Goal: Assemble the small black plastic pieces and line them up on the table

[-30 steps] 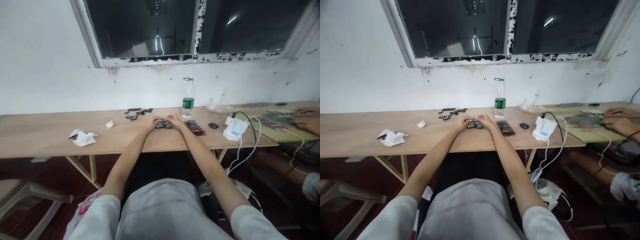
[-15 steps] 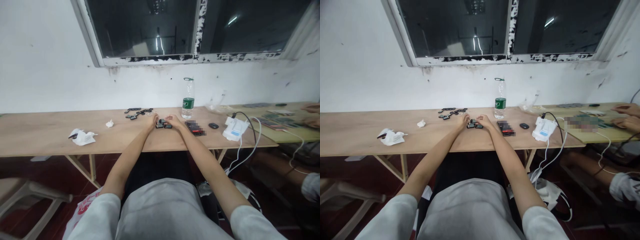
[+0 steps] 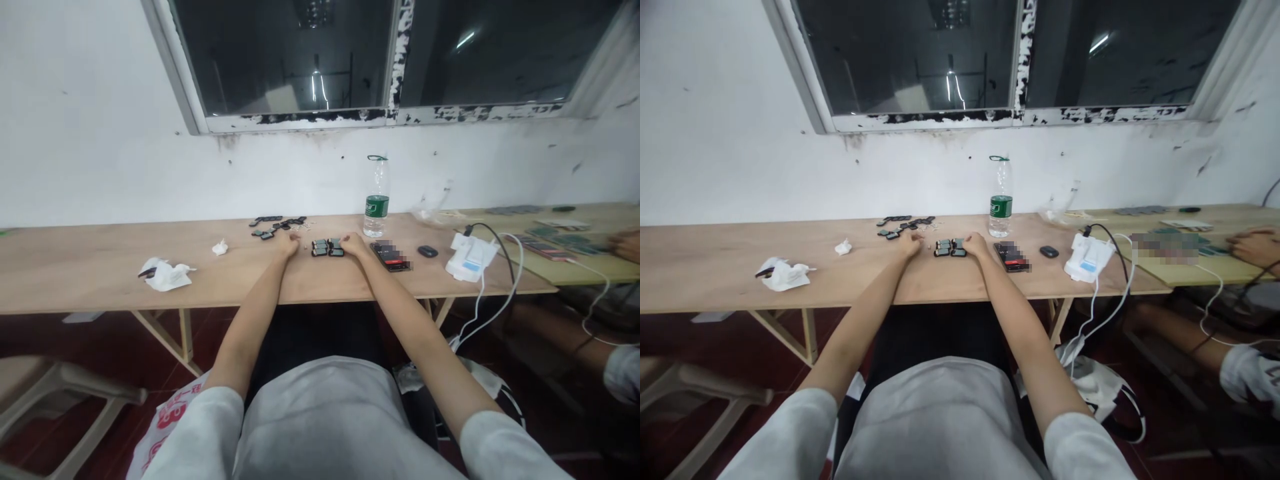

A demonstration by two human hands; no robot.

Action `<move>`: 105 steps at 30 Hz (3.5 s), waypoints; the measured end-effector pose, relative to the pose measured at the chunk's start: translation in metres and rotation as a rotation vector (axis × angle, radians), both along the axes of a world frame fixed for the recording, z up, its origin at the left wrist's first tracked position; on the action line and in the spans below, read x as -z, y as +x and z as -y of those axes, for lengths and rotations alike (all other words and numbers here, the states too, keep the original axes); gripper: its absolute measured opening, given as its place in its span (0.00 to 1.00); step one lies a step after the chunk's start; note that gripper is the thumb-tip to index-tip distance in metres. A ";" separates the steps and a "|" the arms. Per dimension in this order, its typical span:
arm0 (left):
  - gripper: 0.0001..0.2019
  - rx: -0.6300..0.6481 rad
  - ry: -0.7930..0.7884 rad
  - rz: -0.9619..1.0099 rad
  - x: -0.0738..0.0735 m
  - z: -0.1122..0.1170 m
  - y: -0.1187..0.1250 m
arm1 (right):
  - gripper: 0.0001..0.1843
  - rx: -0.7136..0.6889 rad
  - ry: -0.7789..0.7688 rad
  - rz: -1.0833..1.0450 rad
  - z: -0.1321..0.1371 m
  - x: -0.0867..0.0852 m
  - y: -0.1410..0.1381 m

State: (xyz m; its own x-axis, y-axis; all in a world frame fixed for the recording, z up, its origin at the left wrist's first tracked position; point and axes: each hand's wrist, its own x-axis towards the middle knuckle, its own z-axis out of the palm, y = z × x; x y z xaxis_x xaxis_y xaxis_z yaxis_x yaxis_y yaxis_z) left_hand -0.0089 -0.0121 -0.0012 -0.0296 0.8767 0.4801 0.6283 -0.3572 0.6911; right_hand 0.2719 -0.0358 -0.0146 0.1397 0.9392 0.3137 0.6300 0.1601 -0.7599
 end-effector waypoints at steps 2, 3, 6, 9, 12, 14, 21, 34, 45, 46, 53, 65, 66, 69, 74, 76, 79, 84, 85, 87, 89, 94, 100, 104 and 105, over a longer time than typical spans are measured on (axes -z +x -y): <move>0.08 -0.004 -0.082 -0.053 0.001 0.001 0.002 | 0.07 -0.013 0.048 0.021 0.001 -0.001 -0.002; 0.09 -0.002 -0.118 -0.079 0.002 0.001 0.003 | 0.07 -0.037 0.092 0.018 0.002 -0.001 -0.004; 0.08 0.034 -0.154 -0.144 0.004 0.000 0.004 | 0.06 -0.188 0.241 0.001 0.008 -0.005 -0.012; 0.07 0.065 -0.169 -0.174 0.006 -0.002 0.003 | 0.05 -0.401 0.292 0.016 0.017 -0.009 -0.020; 0.06 0.114 -0.159 -0.170 0.007 -0.005 0.001 | 0.07 -0.559 0.261 0.043 0.026 -0.011 -0.024; 0.03 0.166 -0.133 -0.154 0.007 -0.007 -0.001 | 0.07 -0.614 0.249 0.055 0.030 -0.011 -0.024; 0.06 0.235 -0.149 -0.094 0.004 -0.008 -0.007 | 0.07 -0.671 0.246 0.092 0.029 -0.011 -0.020; 0.10 0.293 -0.137 -0.139 0.004 -0.005 -0.006 | 0.11 -0.670 0.149 0.073 0.028 -0.013 -0.019; 0.05 0.341 -0.110 -0.178 0.009 -0.005 0.008 | 0.16 -0.654 0.143 -0.023 0.025 -0.010 -0.022; 0.05 0.331 -0.105 -0.180 0.009 -0.006 0.009 | 0.16 -0.665 0.142 -0.032 0.026 -0.011 -0.023; 0.02 0.323 -0.072 -0.174 0.009 -0.005 0.013 | 0.18 -0.674 0.108 0.001 0.030 -0.018 -0.022; 0.05 0.346 -0.081 -0.215 0.006 -0.006 0.000 | 0.17 -0.655 0.114 -0.127 0.040 -0.024 -0.024; 0.04 0.350 -0.084 -0.210 0.006 -0.005 0.000 | 0.17 -0.634 0.108 -0.156 0.040 -0.024 -0.024; 0.04 0.358 -0.073 -0.172 0.003 -0.002 0.002 | 0.18 -0.563 0.112 -0.222 0.038 -0.024 -0.024; 0.09 0.327 0.144 -0.074 -0.006 0.006 0.012 | 0.16 -0.452 0.126 -0.304 0.031 -0.023 -0.024; 0.11 0.371 0.183 -0.103 -0.009 0.010 0.019 | 0.14 -0.433 0.124 -0.344 0.029 -0.023 -0.025; 0.10 0.477 0.204 -0.199 -0.012 0.014 0.031 | 0.11 -0.442 0.122 -0.377 0.027 -0.023 -0.023; 0.10 0.548 0.320 -0.331 -0.008 0.008 0.041 | 0.12 -0.444 0.130 -0.396 0.023 -0.022 -0.017; 0.10 0.548 0.350 -0.347 -0.007 0.005 0.041 | 0.13 -0.446 0.128 -0.402 0.022 -0.021 -0.016; 0.11 0.546 0.408 -0.371 -0.004 -0.001 0.040 | 0.16 -0.449 0.121 -0.415 0.020 -0.020 -0.015; 0.11 0.552 0.462 -0.385 -0.001 -0.006 0.038 | 0.18 -0.454 0.116 -0.432 0.019 -0.020 -0.014; 0.13 0.564 0.559 -0.401 0.002 -0.012 0.035 | 0.21 -0.462 0.128 -0.476 0.017 -0.021 -0.013; 0.16 0.537 0.579 -0.409 0.003 -0.008 0.036 | 0.21 -0.440 0.095 -0.549 0.016 -0.023 -0.014; 0.17 0.538 0.529 -0.383 -0.002 -0.001 0.038 | 0.20 -0.427 0.071 -0.570 0.017 -0.023 -0.016; 0.17 0.539 0.513 -0.375 -0.003 0.001 0.039 | 0.20 -0.419 0.066 -0.576 0.018 -0.023 -0.017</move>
State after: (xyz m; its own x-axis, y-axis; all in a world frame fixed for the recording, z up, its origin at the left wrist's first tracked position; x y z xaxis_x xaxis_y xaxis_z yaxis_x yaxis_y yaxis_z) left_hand 0.0301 -0.0134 0.0017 0.5726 0.3948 0.7185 0.4373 -0.8884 0.1397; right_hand 0.2553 -0.0536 0.0084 -0.0679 0.9317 0.3568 0.0070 0.3581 -0.9337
